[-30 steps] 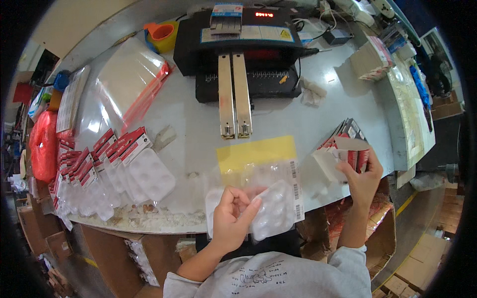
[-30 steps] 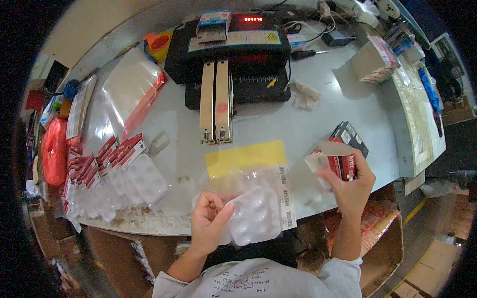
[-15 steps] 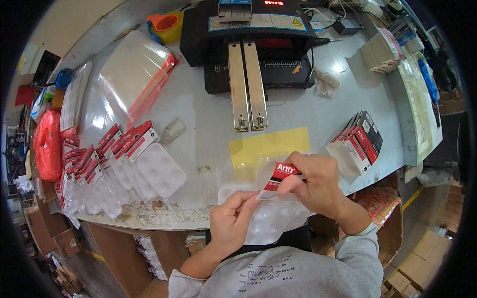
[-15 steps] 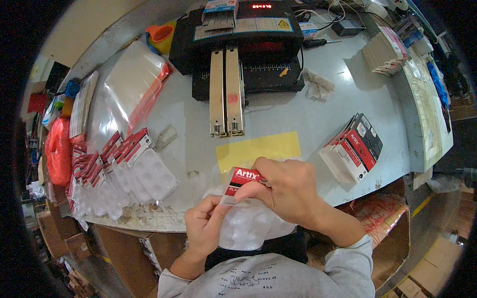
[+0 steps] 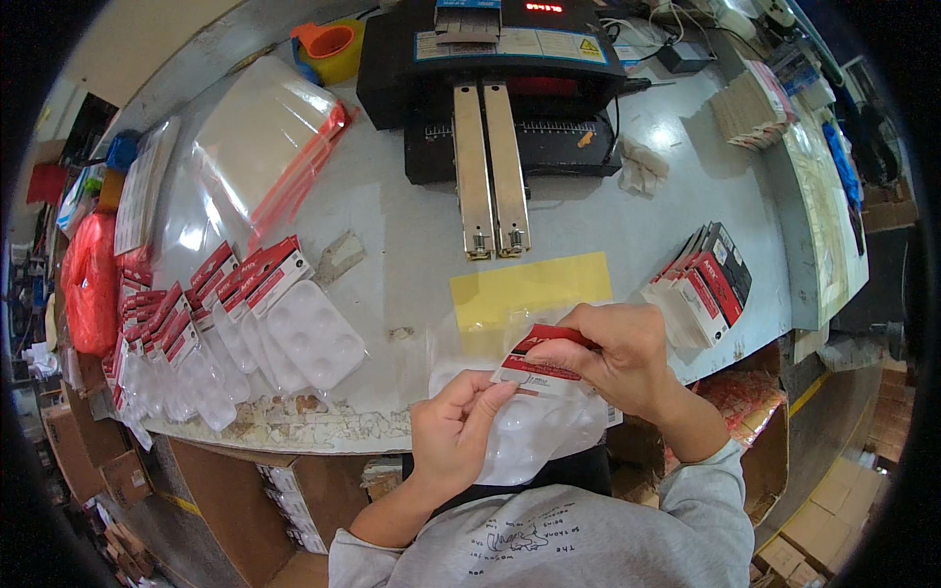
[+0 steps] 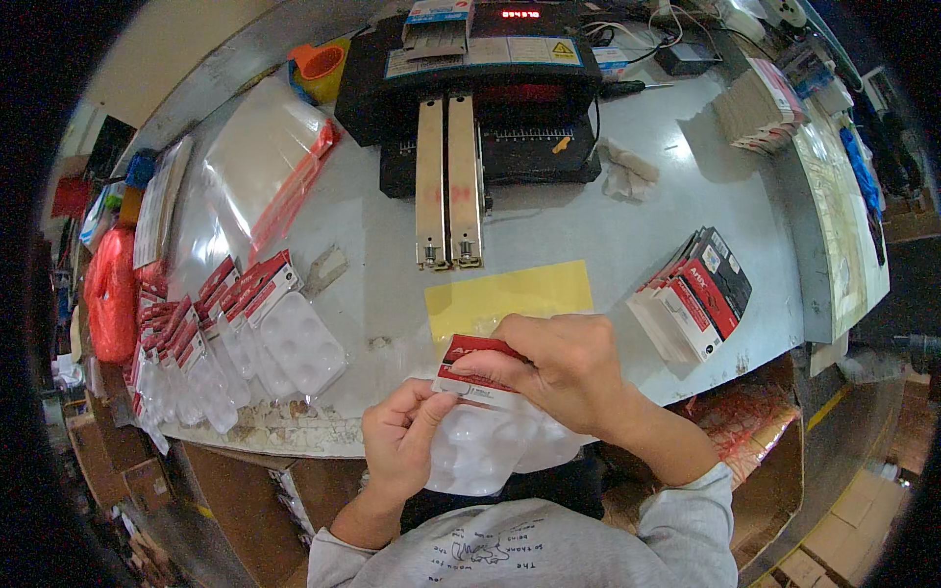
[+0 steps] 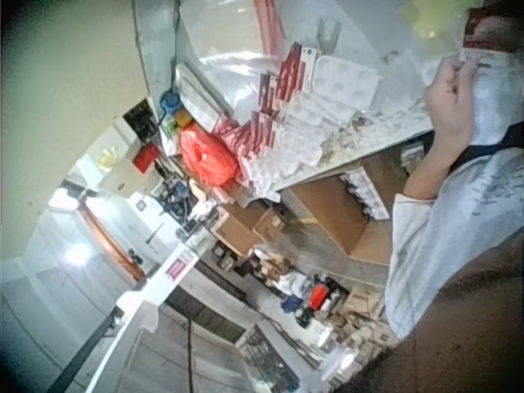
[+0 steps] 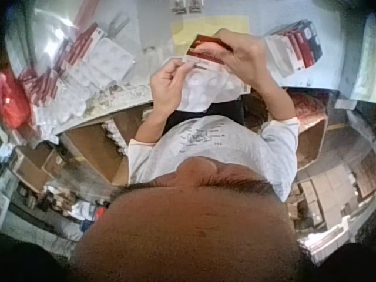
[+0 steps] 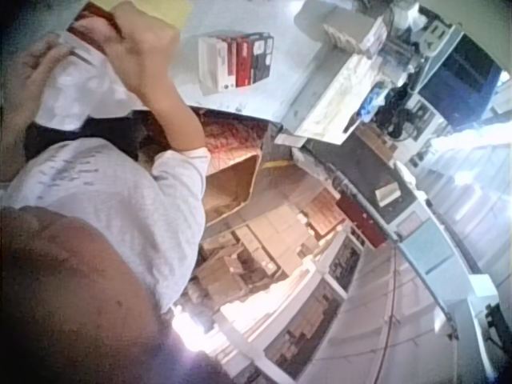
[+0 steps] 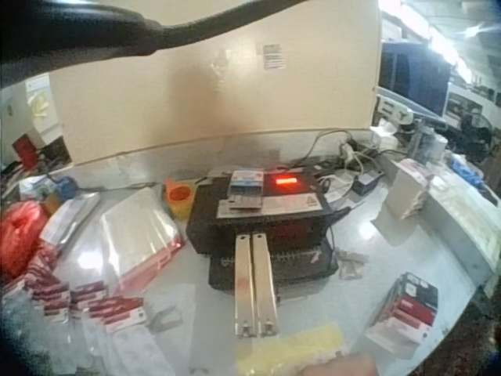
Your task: The person packs white plastic mixing palettes into clear plastic bags with red Artix labels. They retrieve palettes from a cardboard box, place them into bags, seal the bags, and stack the finished packages on the table.
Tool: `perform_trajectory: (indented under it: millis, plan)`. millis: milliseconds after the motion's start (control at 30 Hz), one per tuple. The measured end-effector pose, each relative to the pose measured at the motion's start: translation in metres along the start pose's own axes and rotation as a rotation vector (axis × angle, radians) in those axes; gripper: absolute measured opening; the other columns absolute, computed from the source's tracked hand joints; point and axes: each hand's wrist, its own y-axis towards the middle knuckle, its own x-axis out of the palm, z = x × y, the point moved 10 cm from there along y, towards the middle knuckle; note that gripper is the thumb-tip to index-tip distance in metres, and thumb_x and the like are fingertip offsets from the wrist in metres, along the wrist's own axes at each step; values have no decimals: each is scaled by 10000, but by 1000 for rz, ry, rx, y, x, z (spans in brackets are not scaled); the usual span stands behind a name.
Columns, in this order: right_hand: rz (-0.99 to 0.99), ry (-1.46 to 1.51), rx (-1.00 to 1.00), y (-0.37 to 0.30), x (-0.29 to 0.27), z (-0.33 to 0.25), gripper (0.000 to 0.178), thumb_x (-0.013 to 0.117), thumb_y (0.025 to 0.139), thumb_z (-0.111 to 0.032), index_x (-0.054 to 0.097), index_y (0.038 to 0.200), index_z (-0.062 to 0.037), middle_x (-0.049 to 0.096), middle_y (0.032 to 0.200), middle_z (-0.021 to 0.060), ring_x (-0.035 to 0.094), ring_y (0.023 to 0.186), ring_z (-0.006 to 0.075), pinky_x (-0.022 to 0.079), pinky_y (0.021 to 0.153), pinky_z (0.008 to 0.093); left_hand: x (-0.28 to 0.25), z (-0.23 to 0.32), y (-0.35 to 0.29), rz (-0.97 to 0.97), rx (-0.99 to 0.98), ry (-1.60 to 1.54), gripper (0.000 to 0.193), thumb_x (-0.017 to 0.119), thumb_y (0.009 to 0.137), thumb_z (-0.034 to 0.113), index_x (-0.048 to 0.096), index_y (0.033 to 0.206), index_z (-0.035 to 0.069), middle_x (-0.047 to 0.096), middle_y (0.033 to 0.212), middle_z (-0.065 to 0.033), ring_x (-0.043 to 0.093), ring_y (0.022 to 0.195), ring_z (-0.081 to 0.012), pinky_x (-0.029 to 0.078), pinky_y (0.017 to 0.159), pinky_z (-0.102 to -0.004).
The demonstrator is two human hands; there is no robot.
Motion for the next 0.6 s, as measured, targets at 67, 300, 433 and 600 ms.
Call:
perform_trajectory:
  millis: [67,300,433,600]
  plan:
    - [-27,-36,-14,1,2,-1,309,765,686,-300,572,639,-63,557,546,87,560,468,230,415,432,311,1,1,0,10,13,-21,134,618,880,119,646,917,-6,647,710,-24,514,626,-27,410,559,-186]
    - [-65,273,360,-11,-3,42,234,725,767,-228,672,842,-13,641,695,90,596,510,144,464,464,257,-31,9,0,232,99,27,143,594,889,98,657,887,-30,596,718,26,476,630,-34,383,563,-181]
    - [-360,703,776,-50,36,66,195,644,850,-151,679,936,21,663,783,79,616,596,105,474,472,222,-48,0,4,323,106,-101,162,589,898,113,659,896,-33,590,731,35,430,621,-18,336,554,-169]
    - [-348,826,788,-61,44,62,175,582,888,-108,662,918,45,666,814,95,628,613,117,481,469,226,-47,-4,1,313,101,-75,180,583,907,129,653,902,-37,589,732,28,441,645,-22,349,572,-171]
